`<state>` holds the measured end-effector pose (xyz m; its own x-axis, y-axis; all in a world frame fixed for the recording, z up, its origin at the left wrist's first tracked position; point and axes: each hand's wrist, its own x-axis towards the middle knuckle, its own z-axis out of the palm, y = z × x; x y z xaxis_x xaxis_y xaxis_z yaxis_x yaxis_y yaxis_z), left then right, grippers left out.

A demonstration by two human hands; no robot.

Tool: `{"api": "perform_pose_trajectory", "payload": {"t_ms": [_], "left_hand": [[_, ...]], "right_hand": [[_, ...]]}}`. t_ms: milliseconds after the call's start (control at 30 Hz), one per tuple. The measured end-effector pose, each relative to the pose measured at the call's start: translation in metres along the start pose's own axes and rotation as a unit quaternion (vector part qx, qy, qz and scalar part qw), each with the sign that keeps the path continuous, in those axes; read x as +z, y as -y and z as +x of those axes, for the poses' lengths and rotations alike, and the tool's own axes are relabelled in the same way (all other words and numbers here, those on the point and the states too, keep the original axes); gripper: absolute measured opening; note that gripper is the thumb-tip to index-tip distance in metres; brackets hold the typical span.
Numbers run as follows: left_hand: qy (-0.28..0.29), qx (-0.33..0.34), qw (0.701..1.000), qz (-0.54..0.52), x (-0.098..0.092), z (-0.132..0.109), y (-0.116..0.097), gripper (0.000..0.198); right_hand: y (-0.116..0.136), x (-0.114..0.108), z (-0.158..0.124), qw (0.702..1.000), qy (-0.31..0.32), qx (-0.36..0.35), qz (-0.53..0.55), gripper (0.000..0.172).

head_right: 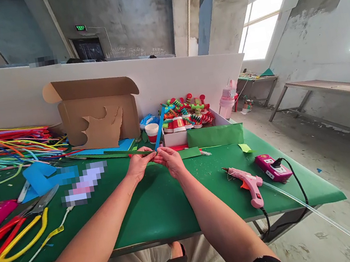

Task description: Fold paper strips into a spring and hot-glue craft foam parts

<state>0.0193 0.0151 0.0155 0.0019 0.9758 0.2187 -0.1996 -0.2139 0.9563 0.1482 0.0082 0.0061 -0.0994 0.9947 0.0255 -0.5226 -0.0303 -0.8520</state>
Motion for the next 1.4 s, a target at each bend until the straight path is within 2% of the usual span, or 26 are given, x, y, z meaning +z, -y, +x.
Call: {"api": "perform_pose_trajectory", "payload": {"t_ms": [267, 600, 867, 1233, 1400], "left_hand": [[0.016, -0.046, 0.999, -0.020, 0.0006, -0.0011, 0.0024, 0.039], [0.012, -0.051, 0.998, -0.035, 0.0004, -0.0005, 0.0063, 0.037], [0.002, -0.036, 0.999, -0.037, -0.0007, 0.0010, 0.0064, 0.038], [-0.007, -0.015, 1.000, -0.010, -0.0009, 0.0005, 0.0049, 0.037], [-0.003, -0.006, 1.000, -0.006, -0.0008, 0.0004, 0.0066, 0.036]], "right_hand": [[-0.0021, -0.0016, 0.0013, 1.000, -0.013, -0.012, -0.016, 0.038], [-0.0027, -0.0016, 0.0017, 1.000, -0.019, -0.011, -0.019, 0.035], [-0.0019, -0.0015, 0.0007, 1.000, 0.001, -0.027, -0.006, 0.035], [-0.0012, -0.0028, 0.0013, 1.000, 0.018, -0.013, -0.016, 0.031], [-0.0044, -0.0042, 0.0036, 1.000, 0.005, -0.005, -0.002, 0.028]]}}
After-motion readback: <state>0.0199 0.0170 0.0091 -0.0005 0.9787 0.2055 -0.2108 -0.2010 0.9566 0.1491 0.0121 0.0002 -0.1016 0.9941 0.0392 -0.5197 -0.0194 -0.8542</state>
